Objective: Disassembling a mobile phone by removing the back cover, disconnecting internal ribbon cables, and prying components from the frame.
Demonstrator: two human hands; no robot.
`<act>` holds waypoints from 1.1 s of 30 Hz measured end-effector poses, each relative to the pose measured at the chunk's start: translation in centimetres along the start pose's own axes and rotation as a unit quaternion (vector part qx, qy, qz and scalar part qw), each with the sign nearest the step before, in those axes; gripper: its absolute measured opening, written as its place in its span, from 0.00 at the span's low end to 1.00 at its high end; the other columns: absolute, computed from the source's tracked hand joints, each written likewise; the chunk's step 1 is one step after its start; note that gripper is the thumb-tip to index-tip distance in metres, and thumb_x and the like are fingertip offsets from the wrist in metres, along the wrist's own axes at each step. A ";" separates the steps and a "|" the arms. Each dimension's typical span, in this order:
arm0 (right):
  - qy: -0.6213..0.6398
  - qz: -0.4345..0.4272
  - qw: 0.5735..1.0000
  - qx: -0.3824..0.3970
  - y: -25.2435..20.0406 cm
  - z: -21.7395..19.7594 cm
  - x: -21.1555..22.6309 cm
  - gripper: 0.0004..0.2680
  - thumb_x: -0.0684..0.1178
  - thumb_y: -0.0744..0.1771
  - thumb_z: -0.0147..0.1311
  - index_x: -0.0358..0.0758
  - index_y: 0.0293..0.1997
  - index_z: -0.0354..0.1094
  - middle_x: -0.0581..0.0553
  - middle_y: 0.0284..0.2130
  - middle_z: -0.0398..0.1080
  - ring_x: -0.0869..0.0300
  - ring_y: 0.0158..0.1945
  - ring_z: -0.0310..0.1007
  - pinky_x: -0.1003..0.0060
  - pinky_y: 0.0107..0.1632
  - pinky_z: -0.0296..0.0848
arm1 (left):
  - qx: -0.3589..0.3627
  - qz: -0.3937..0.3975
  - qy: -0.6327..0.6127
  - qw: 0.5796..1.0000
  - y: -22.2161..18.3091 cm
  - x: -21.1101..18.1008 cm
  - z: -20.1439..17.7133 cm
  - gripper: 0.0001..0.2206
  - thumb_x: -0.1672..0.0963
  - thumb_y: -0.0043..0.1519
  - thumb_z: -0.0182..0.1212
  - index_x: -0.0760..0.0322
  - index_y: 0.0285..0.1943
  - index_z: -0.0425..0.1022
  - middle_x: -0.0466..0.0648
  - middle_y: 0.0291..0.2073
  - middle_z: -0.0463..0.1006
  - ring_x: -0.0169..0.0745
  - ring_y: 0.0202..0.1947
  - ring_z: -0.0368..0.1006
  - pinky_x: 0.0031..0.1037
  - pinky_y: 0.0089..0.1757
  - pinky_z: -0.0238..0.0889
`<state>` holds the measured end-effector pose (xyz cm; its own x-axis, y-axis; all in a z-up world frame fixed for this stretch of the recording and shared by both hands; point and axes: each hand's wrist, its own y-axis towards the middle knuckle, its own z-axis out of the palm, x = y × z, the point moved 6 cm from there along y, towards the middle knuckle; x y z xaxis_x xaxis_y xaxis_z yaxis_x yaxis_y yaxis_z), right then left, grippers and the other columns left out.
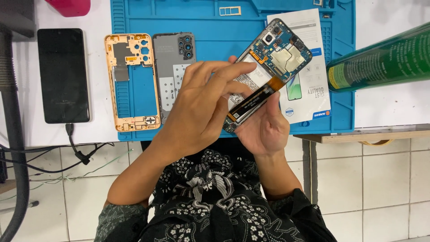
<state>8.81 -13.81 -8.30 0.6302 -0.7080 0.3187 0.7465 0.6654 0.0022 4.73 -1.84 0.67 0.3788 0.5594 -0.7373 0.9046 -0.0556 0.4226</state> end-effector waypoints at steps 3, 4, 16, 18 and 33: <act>-0.026 0.007 0.998 -0.051 0.4 0.4 0.0 0.29 0.62 0.70 0.35 0.41 0.80 0.34 0.30 0.77 0.39 0.44 0.76 0.45 0.44 0.75 0.50 | -0.018 0.003 -0.058 0.998 -1.0 -0.1 -0.8 0.19 0.66 0.71 0.42 0.61 0.70 0.61 0.42 0.42 0.84 0.44 0.55 0.72 0.38 0.62 0.54; -0.025 0.007 0.998 -0.052 0.7 0.9 0.0 0.29 0.62 0.70 0.35 0.41 0.80 0.34 0.30 0.77 0.39 0.44 0.76 0.45 0.44 0.75 0.50 | -0.017 0.002 -0.057 0.998 -1.3 0.2 -0.9 0.19 0.66 0.71 0.42 0.61 0.70 0.61 0.42 0.42 0.84 0.44 0.55 0.72 0.38 0.62 0.54; -0.029 0.043 0.998 -0.018 1.0 1.0 -0.5 0.28 0.64 0.71 0.34 0.43 0.81 0.37 0.25 0.76 0.46 0.35 0.68 0.59 0.58 0.37 0.71 | 0.086 0.090 0.016 0.992 -2.7 0.1 -0.5 0.13 0.62 0.64 0.61 0.62 0.56 0.70 0.42 0.39 0.82 0.50 0.56 0.68 0.48 0.54 0.56; -0.044 0.049 0.992 -0.109 1.2 1.4 -0.5 0.31 0.63 0.67 0.35 0.38 0.79 0.37 0.23 0.74 0.45 0.35 0.74 0.49 0.43 0.74 0.51 | 0.068 0.102 0.014 0.992 -2.9 0.2 -0.6 0.08 0.63 0.65 0.65 0.64 0.49 0.74 0.49 0.39 0.80 0.51 0.56 0.69 0.49 0.53 0.59; -0.053 0.053 0.994 -0.079 0.9 0.6 -0.5 0.31 0.63 0.67 0.36 0.40 0.80 0.35 0.24 0.75 0.43 0.40 0.78 0.44 0.41 0.73 0.52 | 0.054 0.056 0.087 0.993 -3.3 1.0 -1.8 0.13 0.59 0.67 0.66 0.62 0.58 0.71 0.50 0.54 0.74 0.56 0.59 0.67 0.45 0.53 0.57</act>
<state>9.06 -12.74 -7.92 0.6877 -0.6014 0.4066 0.7062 0.6840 -0.1829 1.78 0.40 -0.54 0.4467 0.6785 -0.5832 0.8783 -0.2084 0.4304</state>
